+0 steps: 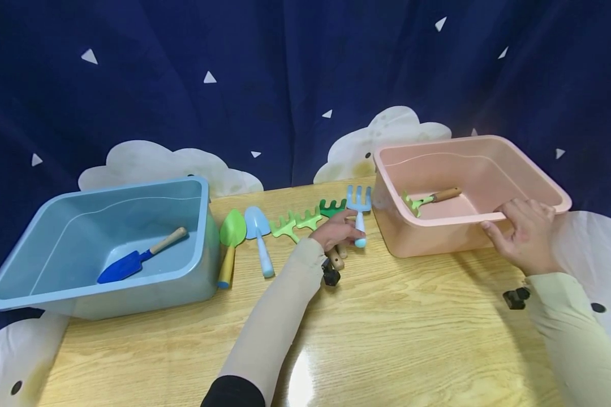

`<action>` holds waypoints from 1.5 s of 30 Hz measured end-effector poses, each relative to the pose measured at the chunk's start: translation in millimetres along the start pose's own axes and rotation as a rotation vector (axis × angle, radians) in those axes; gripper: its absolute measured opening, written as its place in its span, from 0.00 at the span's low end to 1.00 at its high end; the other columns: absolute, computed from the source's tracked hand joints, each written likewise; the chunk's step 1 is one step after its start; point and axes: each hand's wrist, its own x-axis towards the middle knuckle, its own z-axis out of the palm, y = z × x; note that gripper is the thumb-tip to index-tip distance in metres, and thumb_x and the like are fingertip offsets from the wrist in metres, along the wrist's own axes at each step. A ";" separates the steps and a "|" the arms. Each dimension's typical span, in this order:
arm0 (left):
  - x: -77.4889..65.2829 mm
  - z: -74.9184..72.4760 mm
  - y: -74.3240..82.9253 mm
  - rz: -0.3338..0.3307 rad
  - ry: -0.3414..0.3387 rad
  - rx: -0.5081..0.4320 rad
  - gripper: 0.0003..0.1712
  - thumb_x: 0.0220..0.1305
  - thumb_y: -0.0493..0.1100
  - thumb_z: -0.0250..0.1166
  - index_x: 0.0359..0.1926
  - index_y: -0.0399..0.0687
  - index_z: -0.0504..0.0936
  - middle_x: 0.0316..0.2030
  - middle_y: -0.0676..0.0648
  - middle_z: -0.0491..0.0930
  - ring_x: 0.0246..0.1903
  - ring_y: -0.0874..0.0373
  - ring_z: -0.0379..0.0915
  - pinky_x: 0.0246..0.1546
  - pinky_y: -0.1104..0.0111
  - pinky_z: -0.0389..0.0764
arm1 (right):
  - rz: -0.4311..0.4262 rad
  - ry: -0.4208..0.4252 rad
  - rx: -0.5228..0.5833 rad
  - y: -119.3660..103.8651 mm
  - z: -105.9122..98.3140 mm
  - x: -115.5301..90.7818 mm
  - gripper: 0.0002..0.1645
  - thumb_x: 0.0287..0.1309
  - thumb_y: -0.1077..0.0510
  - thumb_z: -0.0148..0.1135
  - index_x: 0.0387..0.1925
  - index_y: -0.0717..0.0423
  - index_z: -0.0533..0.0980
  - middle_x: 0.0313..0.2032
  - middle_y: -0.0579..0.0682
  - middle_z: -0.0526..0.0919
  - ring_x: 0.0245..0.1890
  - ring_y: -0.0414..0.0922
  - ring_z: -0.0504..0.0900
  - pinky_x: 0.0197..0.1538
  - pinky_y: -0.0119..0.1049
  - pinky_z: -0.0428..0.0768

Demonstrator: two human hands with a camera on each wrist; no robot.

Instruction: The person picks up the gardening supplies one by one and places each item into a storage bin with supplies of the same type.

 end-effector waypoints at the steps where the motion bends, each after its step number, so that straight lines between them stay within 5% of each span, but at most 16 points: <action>1: -0.3 -0.3 -0.6 0.004 0.003 -0.002 0.44 0.63 0.30 0.63 0.76 0.48 0.54 0.63 0.36 0.72 0.51 0.48 0.80 0.54 0.62 0.81 | 0.001 0.000 0.004 -0.2 0.3 0.1 0.49 0.58 0.20 0.48 0.31 0.66 0.78 0.28 0.64 0.80 0.34 0.65 0.69 0.44 0.65 0.55; 17: -9.4 -5.3 5.3 0.084 0.001 0.013 0.45 0.62 0.28 0.63 0.76 0.49 0.55 0.66 0.35 0.67 0.47 0.50 0.79 0.48 0.65 0.83 | 0.041 -0.025 0.005 0.8 0.5 -1.1 0.46 0.57 0.21 0.51 0.35 0.62 0.80 0.32 0.65 0.82 0.37 0.66 0.72 0.46 0.66 0.56; 24: -21.8 -14.9 14.8 0.111 0.018 0.012 0.45 0.63 0.29 0.63 0.77 0.52 0.55 0.68 0.37 0.65 0.43 0.54 0.79 0.41 0.69 0.83 | 0.022 0.052 0.037 2.0 4.3 -1.4 0.49 0.55 0.20 0.52 0.29 0.66 0.79 0.28 0.65 0.81 0.35 0.65 0.71 0.45 0.63 0.55; 33: -42.6 -35.2 27.9 0.210 0.058 0.079 0.44 0.63 0.32 0.63 0.76 0.54 0.56 0.67 0.39 0.67 0.45 0.55 0.78 0.49 0.62 0.81 | 0.020 0.094 0.054 1.0 7.6 -0.4 0.51 0.54 0.19 0.52 0.29 0.66 0.80 0.28 0.65 0.81 0.35 0.66 0.71 0.45 0.61 0.54; 45: -67.8 -46.7 57.1 0.316 -0.027 0.127 0.46 0.60 0.30 0.63 0.76 0.56 0.57 0.67 0.40 0.66 0.46 0.53 0.79 0.46 0.68 0.79 | 0.007 0.134 0.057 -1.5 9.3 -0.5 0.52 0.54 0.19 0.52 0.27 0.69 0.79 0.27 0.67 0.80 0.34 0.66 0.70 0.47 0.60 0.54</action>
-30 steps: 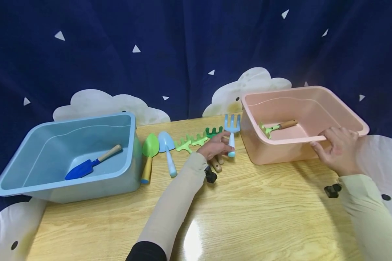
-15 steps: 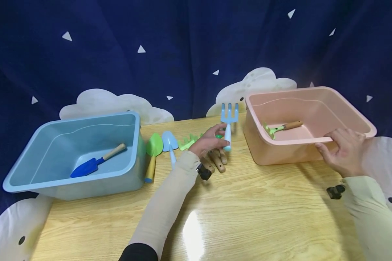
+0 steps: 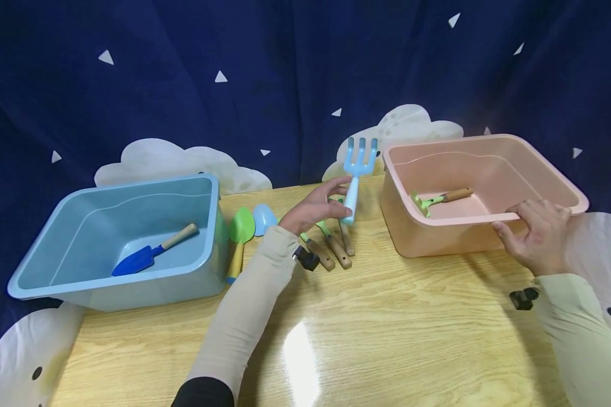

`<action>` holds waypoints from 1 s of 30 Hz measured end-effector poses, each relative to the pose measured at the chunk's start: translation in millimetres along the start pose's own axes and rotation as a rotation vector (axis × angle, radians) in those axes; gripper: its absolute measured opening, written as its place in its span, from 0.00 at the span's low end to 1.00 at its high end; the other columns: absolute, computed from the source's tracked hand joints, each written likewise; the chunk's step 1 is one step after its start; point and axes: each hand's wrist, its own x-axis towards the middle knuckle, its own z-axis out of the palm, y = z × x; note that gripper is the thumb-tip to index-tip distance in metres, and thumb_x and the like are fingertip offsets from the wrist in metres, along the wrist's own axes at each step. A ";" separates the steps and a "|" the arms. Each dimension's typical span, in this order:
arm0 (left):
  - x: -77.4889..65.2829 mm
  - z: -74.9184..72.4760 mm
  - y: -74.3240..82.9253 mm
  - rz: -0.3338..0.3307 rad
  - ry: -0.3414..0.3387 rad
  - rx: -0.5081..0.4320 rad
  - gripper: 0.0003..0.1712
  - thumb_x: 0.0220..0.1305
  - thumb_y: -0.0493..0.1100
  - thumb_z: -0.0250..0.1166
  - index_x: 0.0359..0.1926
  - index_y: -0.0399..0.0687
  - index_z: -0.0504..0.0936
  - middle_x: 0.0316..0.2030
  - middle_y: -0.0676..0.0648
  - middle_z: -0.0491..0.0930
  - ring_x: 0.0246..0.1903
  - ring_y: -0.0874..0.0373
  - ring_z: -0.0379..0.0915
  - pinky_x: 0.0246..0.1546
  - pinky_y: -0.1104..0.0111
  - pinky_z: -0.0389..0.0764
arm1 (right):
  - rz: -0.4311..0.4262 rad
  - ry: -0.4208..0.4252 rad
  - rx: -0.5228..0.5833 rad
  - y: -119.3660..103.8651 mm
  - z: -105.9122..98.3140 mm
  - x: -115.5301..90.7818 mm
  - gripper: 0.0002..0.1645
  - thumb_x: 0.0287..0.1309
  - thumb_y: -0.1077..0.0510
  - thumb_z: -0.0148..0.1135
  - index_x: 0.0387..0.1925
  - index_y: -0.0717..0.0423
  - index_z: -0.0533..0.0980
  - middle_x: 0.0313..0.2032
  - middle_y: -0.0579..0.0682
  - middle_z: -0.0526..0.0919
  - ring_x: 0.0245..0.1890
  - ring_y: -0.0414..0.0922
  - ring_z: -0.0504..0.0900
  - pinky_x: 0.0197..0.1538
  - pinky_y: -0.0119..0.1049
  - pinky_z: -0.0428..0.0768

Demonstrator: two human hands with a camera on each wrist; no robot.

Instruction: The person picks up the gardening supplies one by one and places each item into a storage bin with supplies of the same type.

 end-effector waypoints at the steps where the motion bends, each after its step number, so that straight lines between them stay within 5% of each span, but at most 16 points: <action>1: -0.9 -1.2 2.9 0.006 0.002 -0.002 0.46 0.60 0.30 0.63 0.76 0.56 0.57 0.67 0.40 0.66 0.45 0.53 0.79 0.46 0.68 0.78 | 0.000 -0.005 -0.004 0.1 0.1 0.2 0.52 0.54 0.19 0.52 0.27 0.69 0.79 0.27 0.67 0.80 0.34 0.66 0.70 0.46 0.60 0.54; 13: 5.3 -2.2 43.8 -0.003 0.004 0.006 0.46 0.59 0.27 0.63 0.75 0.56 0.60 0.67 0.41 0.68 0.40 0.53 0.79 0.37 0.67 0.81 | -0.006 -0.032 -0.023 2.1 0.1 1.1 0.52 0.54 0.18 0.51 0.28 0.68 0.79 0.27 0.66 0.81 0.34 0.66 0.71 0.43 0.62 0.52; 21: 18.1 1.5 75.1 -0.010 -0.053 0.082 0.46 0.58 0.26 0.62 0.75 0.54 0.60 0.66 0.40 0.67 0.52 0.50 0.72 0.44 0.60 0.85 | 0.018 -0.073 -0.034 2.2 -3.2 -0.3 0.52 0.54 0.18 0.50 0.29 0.67 0.78 0.27 0.66 0.80 0.35 0.67 0.70 0.44 0.64 0.52; 30: 23.0 2.7 96.3 -0.010 -0.079 0.147 0.45 0.58 0.27 0.63 0.74 0.56 0.61 0.66 0.41 0.68 0.50 0.49 0.75 0.44 0.61 0.84 | 0.011 -0.056 -0.025 1.1 -2.6 1.0 0.51 0.54 0.19 0.51 0.27 0.67 0.78 0.25 0.66 0.80 0.32 0.65 0.70 0.44 0.63 0.52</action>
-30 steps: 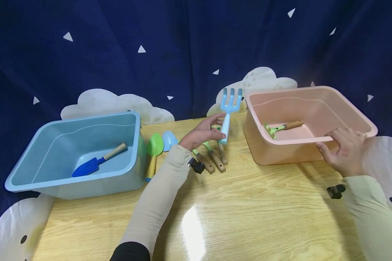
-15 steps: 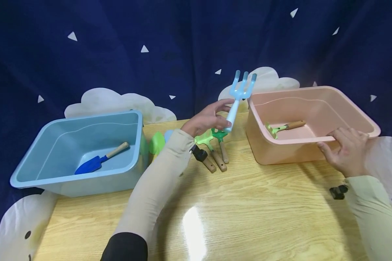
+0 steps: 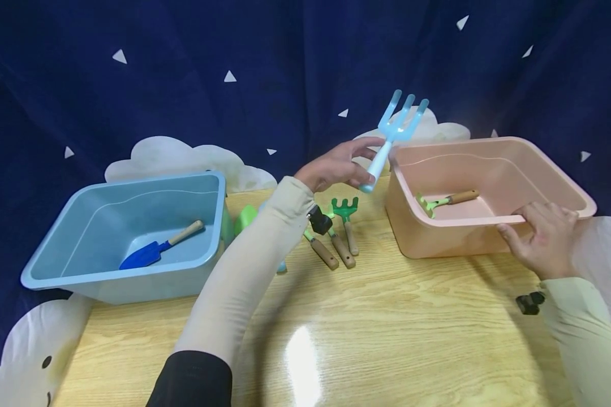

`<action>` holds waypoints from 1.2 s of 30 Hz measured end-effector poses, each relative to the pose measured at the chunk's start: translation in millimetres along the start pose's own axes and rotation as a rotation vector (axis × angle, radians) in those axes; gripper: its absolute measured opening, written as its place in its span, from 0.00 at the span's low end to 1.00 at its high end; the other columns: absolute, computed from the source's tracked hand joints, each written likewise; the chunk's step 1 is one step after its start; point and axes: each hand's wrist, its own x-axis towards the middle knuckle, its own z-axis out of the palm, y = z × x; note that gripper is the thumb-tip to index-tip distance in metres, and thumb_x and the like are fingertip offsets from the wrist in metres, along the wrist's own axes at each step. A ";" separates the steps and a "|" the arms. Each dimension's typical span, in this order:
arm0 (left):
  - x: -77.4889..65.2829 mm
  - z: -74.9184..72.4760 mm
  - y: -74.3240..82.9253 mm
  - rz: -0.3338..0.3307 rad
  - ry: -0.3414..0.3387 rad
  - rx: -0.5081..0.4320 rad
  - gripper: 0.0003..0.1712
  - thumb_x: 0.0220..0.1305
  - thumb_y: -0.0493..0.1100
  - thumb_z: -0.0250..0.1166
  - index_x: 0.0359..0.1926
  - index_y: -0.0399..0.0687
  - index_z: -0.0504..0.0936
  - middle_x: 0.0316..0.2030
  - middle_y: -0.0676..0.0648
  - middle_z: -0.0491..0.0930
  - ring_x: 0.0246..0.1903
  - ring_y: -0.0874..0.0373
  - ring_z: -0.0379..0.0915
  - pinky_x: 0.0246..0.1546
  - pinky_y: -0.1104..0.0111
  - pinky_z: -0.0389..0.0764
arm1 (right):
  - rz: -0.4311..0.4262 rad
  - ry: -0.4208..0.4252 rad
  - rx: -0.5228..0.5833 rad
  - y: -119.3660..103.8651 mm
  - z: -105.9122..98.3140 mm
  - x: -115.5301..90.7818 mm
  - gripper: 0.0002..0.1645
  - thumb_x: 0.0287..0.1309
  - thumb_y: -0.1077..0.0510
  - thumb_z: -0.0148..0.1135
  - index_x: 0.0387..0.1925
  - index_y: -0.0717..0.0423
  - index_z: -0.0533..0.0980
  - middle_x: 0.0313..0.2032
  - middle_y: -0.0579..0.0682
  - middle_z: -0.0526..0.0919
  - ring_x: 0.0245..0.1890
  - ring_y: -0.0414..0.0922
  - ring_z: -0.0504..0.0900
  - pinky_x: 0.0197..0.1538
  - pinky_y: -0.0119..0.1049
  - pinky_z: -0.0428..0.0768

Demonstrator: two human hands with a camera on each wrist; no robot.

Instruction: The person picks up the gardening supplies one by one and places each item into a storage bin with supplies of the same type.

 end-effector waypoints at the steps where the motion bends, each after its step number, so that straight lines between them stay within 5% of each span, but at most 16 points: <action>1: 0.0 -0.2 1.3 -0.001 0.000 0.005 0.45 0.58 0.27 0.63 0.74 0.56 0.61 0.66 0.42 0.68 0.50 0.49 0.75 0.44 0.61 0.84 | -0.004 0.005 0.001 0.1 0.7 0.3 0.51 0.54 0.19 0.51 0.27 0.67 0.78 0.25 0.66 0.80 0.32 0.65 0.70 0.44 0.62 0.52; 22: 15.3 11.0 30.2 -0.025 0.000 0.157 0.46 0.57 0.25 0.62 0.73 0.64 0.65 0.63 0.48 0.71 0.51 0.51 0.73 0.39 0.63 0.83 | -0.016 -0.001 0.014 0.2 5.8 4.3 0.52 0.54 0.18 0.49 0.29 0.67 0.79 0.27 0.67 0.80 0.32 0.66 0.69 0.44 0.64 0.53; 36: 52.5 56.9 45.7 -0.061 -0.063 0.169 0.45 0.57 0.24 0.56 0.72 0.63 0.67 0.57 0.51 0.77 0.43 0.60 0.73 0.31 0.69 0.77 | 0.039 -0.118 -0.063 8.0 -16.0 -0.5 0.43 0.58 0.25 0.53 0.33 0.63 0.79 0.30 0.66 0.82 0.35 0.67 0.72 0.42 0.64 0.56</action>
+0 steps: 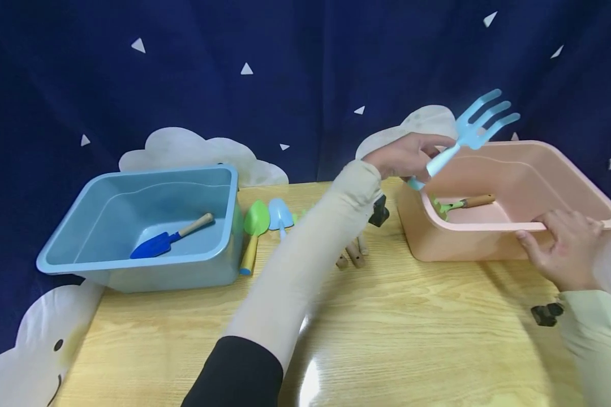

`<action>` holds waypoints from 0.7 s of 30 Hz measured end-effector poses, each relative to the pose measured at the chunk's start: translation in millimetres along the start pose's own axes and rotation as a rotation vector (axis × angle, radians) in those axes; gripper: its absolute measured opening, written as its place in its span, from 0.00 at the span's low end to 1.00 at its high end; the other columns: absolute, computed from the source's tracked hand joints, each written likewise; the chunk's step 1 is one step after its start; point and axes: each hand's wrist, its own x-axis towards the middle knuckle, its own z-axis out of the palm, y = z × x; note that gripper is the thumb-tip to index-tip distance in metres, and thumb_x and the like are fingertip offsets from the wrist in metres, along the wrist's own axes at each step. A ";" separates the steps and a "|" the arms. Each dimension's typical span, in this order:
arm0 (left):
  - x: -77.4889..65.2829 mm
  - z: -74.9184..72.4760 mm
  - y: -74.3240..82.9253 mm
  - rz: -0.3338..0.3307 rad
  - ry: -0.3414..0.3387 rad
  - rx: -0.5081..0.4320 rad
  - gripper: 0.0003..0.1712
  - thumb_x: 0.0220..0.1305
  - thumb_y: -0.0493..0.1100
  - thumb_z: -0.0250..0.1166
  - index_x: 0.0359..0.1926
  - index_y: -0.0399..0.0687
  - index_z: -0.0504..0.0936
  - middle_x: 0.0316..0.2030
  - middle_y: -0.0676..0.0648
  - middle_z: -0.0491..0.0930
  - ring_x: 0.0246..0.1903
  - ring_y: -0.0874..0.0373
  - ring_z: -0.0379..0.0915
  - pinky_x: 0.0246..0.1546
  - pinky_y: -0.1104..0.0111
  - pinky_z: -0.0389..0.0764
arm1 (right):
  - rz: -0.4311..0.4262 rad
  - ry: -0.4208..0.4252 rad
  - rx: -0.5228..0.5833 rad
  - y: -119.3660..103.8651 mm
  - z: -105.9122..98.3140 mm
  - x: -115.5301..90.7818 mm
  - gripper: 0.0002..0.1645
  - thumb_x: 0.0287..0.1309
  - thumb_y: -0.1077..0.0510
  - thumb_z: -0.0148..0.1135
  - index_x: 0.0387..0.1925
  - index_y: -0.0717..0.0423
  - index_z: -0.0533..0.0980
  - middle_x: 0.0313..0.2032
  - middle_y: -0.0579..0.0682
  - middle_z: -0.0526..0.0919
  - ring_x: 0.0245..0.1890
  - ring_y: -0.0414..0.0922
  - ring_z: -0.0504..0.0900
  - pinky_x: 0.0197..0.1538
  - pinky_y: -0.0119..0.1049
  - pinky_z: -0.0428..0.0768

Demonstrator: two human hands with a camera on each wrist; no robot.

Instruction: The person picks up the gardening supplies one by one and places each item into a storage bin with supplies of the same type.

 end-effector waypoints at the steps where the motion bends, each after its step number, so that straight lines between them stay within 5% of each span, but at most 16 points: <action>1: 2.0 3.1 1.0 -0.002 -0.006 0.000 0.45 0.57 0.24 0.55 0.72 0.63 0.67 0.58 0.51 0.78 0.41 0.60 0.73 0.31 0.69 0.76 | -0.001 -0.004 -0.001 0.3 -0.9 -0.2 0.42 0.58 0.25 0.54 0.33 0.63 0.79 0.31 0.66 0.82 0.35 0.67 0.73 0.42 0.64 0.56; 10: 12.6 24.4 4.9 0.060 -0.049 0.034 0.47 0.55 0.22 0.54 0.73 0.61 0.65 0.54 0.49 0.79 0.40 0.60 0.73 0.28 0.69 0.77 | 0.000 0.005 0.004 -2.6 -4.7 -4.4 0.45 0.59 0.24 0.51 0.34 0.65 0.79 0.30 0.66 0.81 0.35 0.67 0.71 0.44 0.65 0.55; 21: 17.0 39.7 13.2 -0.019 -0.044 0.098 0.47 0.58 0.22 0.53 0.71 0.70 0.67 0.57 0.52 0.79 0.35 0.60 0.73 0.26 0.69 0.74 | -0.017 0.083 0.026 -4.6 -1.1 -4.6 0.53 0.56 0.18 0.47 0.28 0.68 0.77 0.25 0.66 0.78 0.31 0.64 0.68 0.42 0.61 0.53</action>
